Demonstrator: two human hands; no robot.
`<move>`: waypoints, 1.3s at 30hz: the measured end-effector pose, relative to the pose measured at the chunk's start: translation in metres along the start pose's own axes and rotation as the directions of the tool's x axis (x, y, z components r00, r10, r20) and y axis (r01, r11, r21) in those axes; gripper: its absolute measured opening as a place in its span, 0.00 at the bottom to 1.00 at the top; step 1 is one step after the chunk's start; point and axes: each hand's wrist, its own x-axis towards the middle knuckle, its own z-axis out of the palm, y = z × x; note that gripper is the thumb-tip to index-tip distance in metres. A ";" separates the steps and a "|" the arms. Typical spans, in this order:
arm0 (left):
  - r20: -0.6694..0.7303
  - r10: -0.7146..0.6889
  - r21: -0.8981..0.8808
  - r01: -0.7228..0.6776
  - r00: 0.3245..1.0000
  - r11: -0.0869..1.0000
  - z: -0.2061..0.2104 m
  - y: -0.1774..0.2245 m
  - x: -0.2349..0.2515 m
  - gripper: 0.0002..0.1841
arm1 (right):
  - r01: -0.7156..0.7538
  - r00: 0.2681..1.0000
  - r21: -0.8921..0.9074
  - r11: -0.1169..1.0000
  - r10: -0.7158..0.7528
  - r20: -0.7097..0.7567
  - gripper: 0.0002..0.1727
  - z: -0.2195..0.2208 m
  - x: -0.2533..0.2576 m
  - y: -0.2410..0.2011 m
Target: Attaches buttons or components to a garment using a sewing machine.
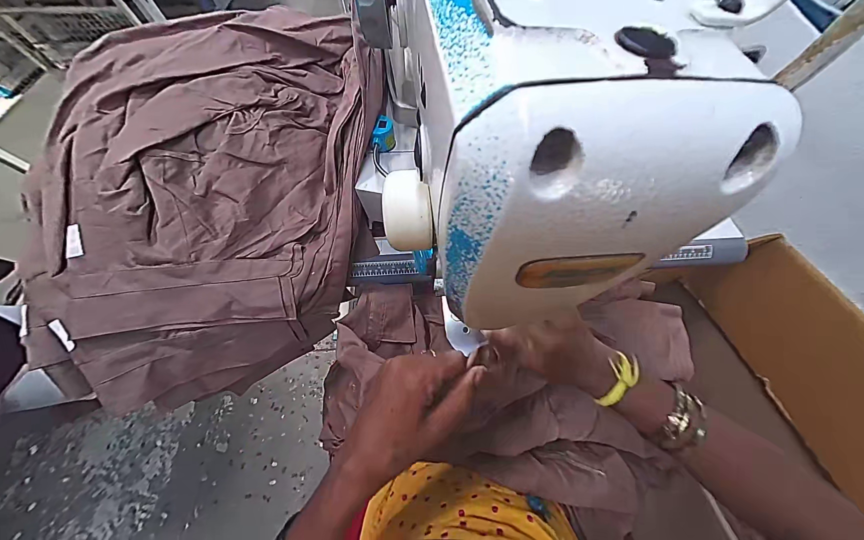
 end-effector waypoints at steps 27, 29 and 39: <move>-0.295 -0.263 0.385 0.366 0.919 0.848 -0.047 -0.068 -0.012 0.25 | -0.743 0.610 -0.211 0.636 0.772 0.179 0.21 -0.026 -0.064 0.064; -0.225 -0.141 0.430 0.228 0.964 0.874 -0.033 -0.067 -0.009 0.19 | -0.761 0.592 -0.244 0.601 0.797 0.118 0.15 -0.027 -0.067 0.076; -0.073 -0.440 -0.229 0.414 0.895 0.881 0.012 -0.027 0.024 0.30 | -0.549 0.801 -0.295 0.782 0.593 0.084 0.12 0.011 -0.045 0.081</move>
